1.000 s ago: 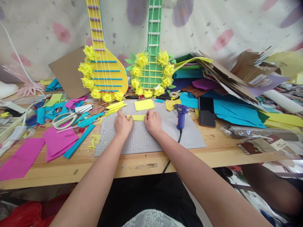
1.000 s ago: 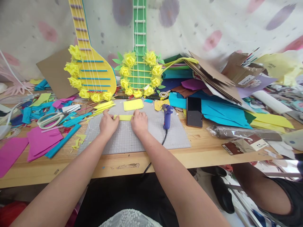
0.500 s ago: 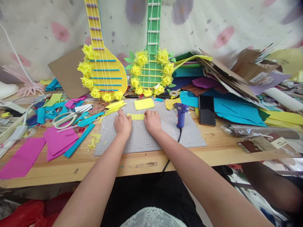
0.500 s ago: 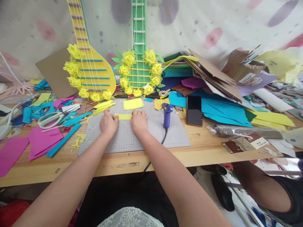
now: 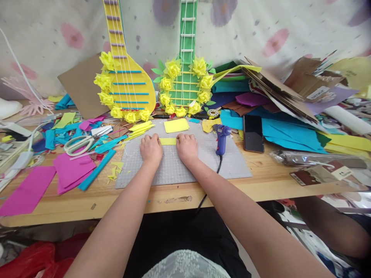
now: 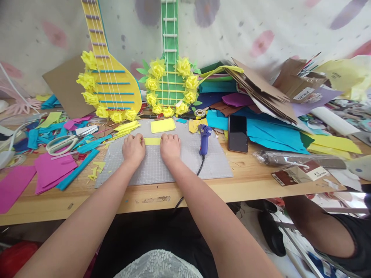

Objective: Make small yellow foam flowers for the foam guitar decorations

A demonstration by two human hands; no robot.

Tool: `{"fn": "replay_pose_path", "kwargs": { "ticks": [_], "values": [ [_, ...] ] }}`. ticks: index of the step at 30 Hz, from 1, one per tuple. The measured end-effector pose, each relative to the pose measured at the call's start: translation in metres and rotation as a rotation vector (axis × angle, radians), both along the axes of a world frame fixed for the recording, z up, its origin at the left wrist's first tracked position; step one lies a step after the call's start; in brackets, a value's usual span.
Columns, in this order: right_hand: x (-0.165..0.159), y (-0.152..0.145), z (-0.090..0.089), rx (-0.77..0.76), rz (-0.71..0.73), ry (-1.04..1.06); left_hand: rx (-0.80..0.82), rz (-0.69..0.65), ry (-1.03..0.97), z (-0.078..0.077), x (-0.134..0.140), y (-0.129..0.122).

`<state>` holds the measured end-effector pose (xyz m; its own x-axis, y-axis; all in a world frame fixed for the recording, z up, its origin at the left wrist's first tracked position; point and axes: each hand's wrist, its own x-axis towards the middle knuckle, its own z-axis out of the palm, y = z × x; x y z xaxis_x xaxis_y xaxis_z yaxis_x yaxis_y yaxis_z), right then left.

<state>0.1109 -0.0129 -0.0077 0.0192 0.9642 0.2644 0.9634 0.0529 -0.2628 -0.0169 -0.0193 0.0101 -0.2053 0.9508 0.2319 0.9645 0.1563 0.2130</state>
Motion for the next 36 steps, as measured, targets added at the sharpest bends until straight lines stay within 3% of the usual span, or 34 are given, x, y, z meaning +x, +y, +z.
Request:
{"fn": "replay_pose_path", "kwargs": {
  "ticks": [10, 18, 22, 28, 36],
  "values": [
    [-0.007, -0.008, 0.009, 0.024, 0.009, -0.075, -0.014, 0.014, -0.039, 0.0, 0.004, -0.005],
    [-0.003, -0.008, 0.004, -0.004, 0.006, -0.042, -0.053, 0.011, -0.092, 0.004, -0.001, -0.005],
    [-0.002, -0.009, 0.005, -0.024, 0.01, -0.034, -0.124, 0.049, -0.158, 0.006, -0.006, -0.001],
    [-0.001, -0.009, 0.005, -0.013, 0.02, -0.04, -0.117, 0.006, -0.221, 0.002, -0.019, 0.0],
    [0.008, -0.005, 0.005, -0.027, 0.006, 0.268, -0.064, 0.005, -0.32, 0.002, -0.021, 0.005]
  ]
}}
